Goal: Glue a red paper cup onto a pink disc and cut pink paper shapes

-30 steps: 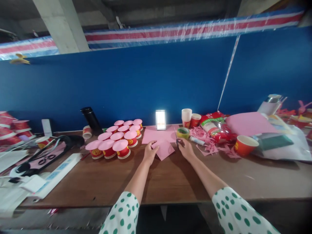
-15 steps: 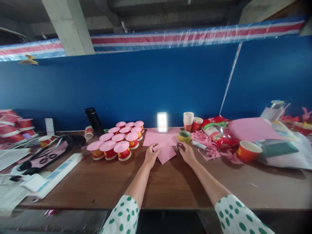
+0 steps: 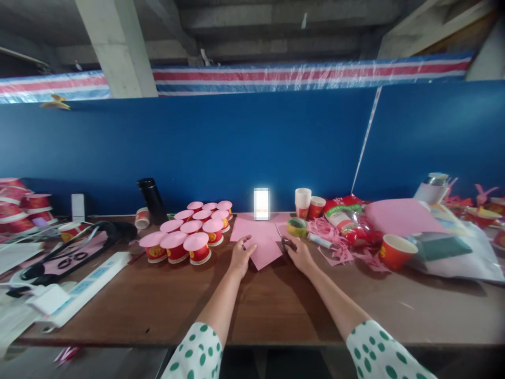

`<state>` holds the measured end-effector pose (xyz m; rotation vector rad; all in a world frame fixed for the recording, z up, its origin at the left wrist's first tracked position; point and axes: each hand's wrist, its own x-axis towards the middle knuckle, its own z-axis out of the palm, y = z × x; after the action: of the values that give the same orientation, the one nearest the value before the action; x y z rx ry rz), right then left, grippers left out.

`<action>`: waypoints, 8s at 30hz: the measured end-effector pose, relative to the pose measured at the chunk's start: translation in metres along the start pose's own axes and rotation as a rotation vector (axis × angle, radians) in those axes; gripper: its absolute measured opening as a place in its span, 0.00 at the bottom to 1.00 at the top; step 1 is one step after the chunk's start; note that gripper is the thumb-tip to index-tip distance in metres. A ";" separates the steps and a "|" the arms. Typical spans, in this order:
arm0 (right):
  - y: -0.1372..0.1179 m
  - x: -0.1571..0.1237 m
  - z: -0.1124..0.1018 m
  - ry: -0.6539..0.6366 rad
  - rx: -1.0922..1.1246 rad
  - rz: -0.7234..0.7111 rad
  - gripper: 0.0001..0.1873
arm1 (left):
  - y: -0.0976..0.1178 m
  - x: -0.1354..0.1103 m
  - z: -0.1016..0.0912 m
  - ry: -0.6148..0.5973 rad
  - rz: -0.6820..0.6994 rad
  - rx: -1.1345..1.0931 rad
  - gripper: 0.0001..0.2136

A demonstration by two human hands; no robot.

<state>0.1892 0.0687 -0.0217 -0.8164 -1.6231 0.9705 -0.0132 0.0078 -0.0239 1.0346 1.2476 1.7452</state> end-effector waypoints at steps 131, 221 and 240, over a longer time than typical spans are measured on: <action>-0.014 -0.013 0.011 -0.342 0.250 0.137 0.23 | 0.016 -0.010 0.007 -0.039 -0.155 -0.307 0.13; -0.018 -0.015 0.013 -0.315 0.263 0.189 0.23 | 0.013 -0.008 0.007 -0.078 -0.090 -0.288 0.21; -0.018 -0.015 0.012 -0.310 0.240 0.175 0.23 | 0.010 -0.007 0.007 -0.115 -0.071 -0.260 0.19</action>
<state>0.1802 0.0448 -0.0134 -0.6739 -1.6700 1.4444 -0.0052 0.0018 -0.0146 0.9129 0.9456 1.7141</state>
